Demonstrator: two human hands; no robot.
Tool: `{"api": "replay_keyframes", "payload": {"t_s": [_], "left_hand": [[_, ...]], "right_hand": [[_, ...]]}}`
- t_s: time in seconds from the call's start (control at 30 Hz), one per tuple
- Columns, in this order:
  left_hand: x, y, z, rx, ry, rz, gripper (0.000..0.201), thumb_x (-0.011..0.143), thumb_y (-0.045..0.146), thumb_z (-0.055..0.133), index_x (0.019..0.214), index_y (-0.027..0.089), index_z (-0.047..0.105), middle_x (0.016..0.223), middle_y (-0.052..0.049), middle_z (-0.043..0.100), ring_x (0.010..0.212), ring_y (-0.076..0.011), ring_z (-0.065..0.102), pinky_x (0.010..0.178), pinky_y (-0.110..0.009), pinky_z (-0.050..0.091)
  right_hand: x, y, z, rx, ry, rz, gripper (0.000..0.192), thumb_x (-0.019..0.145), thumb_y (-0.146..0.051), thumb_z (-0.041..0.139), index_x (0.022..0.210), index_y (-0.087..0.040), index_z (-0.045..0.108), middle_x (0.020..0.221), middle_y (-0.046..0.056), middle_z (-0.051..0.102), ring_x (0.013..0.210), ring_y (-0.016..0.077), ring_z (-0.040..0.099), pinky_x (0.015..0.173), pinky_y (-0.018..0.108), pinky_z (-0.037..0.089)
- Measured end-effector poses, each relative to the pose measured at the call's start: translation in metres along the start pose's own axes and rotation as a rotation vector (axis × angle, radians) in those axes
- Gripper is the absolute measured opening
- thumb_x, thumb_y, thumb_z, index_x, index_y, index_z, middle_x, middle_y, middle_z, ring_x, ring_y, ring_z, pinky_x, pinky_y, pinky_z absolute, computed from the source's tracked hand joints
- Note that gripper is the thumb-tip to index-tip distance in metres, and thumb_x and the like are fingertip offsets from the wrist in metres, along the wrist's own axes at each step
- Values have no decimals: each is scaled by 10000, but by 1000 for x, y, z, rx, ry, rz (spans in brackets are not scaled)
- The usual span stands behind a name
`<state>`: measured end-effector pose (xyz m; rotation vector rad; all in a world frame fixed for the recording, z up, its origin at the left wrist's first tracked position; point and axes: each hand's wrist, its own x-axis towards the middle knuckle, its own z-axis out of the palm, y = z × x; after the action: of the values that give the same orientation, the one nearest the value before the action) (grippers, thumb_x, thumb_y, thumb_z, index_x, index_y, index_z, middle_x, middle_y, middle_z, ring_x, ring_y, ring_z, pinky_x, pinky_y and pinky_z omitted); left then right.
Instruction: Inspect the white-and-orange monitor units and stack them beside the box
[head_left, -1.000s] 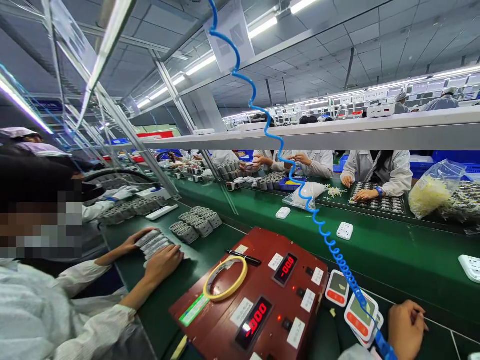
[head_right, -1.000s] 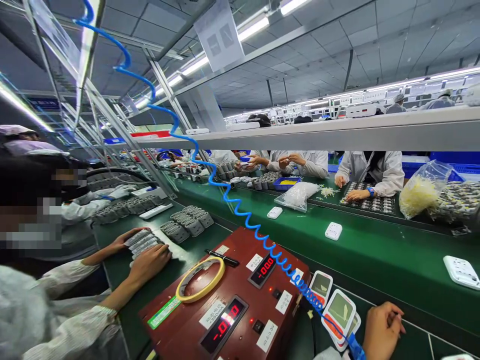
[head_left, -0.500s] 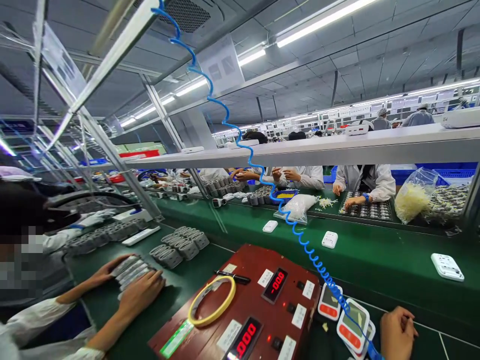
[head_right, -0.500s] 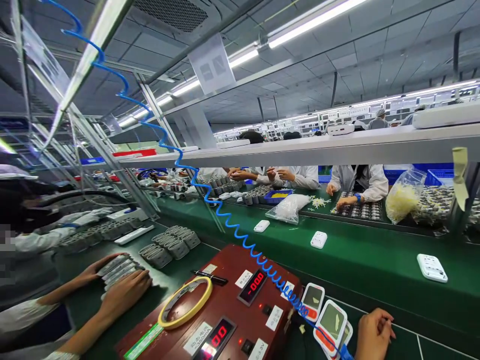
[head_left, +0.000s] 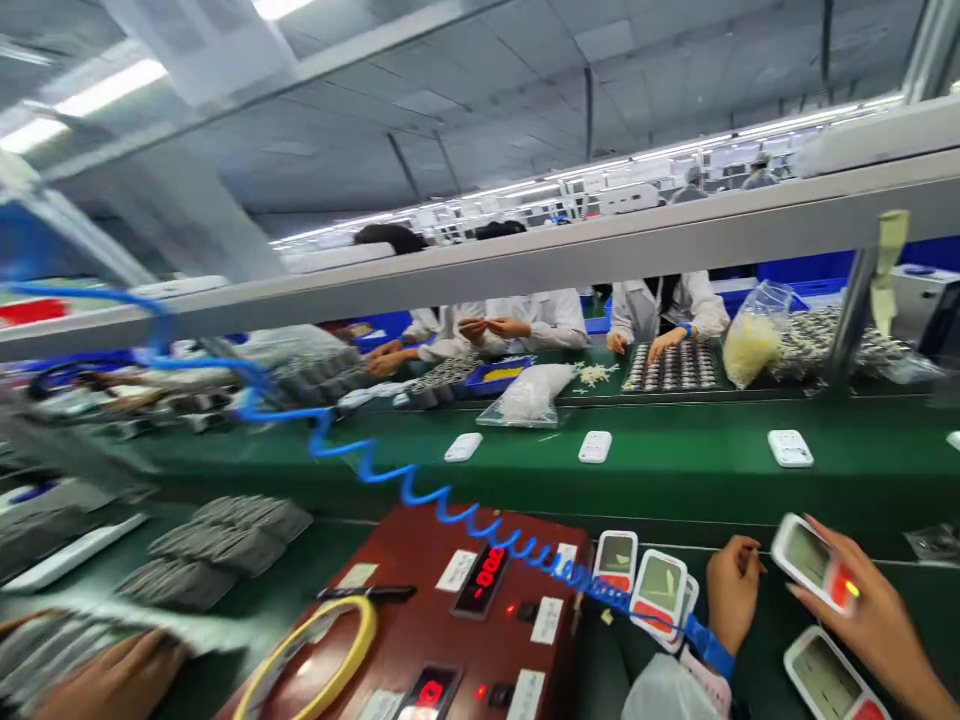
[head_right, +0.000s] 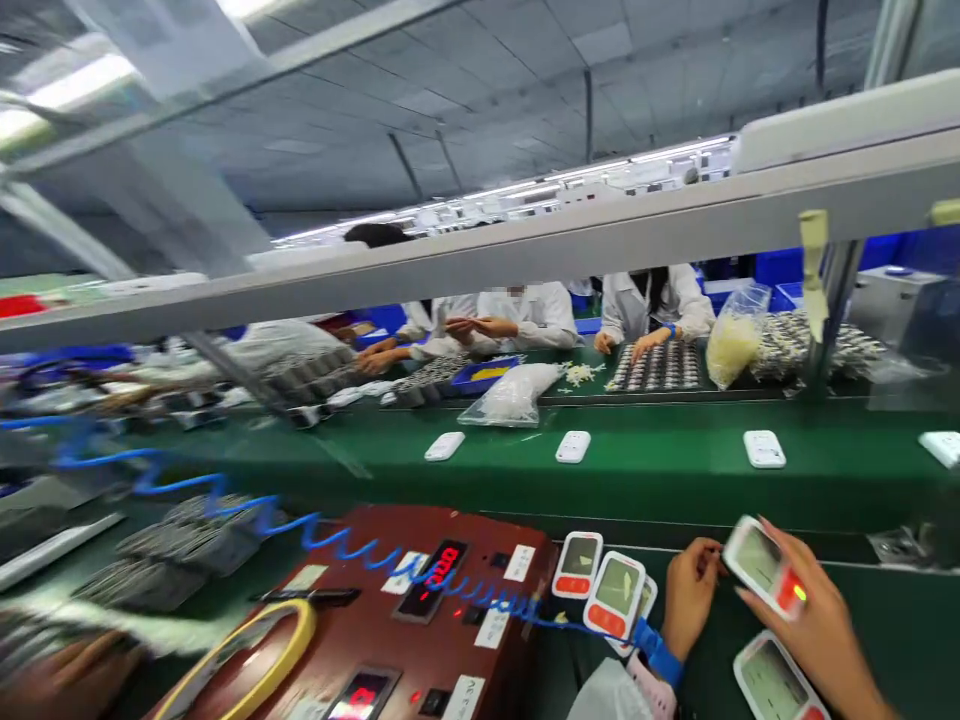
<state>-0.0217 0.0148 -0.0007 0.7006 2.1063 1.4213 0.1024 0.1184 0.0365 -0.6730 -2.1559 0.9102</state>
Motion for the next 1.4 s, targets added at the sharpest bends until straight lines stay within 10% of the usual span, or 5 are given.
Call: {"api": "replay_keyframes", "payload": {"t_s": [0.07,0.23,0.37,0.63,1.4], "left_hand": [[1,1,-2,28,0,42,261,868,204,432,978,151,663,793,-48,711,725,-166,632,712,-260,462],[-1,1,-2,39,7,47,249,872,197,443,974,148,665,744,-34,713,650,-147,621,639,-229,453],[-3,1,2,4,19,34,266,859,167,443,981,148,679,748,-38,725,635,-144,632,614,-218,453],[-6,7,2,16,69,40,375,950,289,338,973,177,695,736,-33,723,597,-139,632,632,-220,468],[-2,-1,6,77,78,120,490,968,405,295,874,170,714,698,-39,718,575,-142,617,593,-224,427]], "right_hand": [[53,-18,19,116,-201,-121,716,742,-539,645,1355,-210,473,1252,104,557,1115,274,557,966,385,452],[146,-52,54,199,-140,-90,776,680,-512,676,1353,-189,468,1187,104,600,1035,283,592,944,456,451],[110,-28,52,274,-376,-60,789,700,-456,696,1393,-201,418,1215,108,596,1007,261,615,913,396,486],[13,89,24,240,-156,267,798,454,-519,818,1138,-214,542,1091,110,633,944,341,641,771,388,569],[1,56,35,801,-19,504,1025,473,-358,893,1372,-331,401,1192,16,590,1082,242,579,893,263,509]]}}
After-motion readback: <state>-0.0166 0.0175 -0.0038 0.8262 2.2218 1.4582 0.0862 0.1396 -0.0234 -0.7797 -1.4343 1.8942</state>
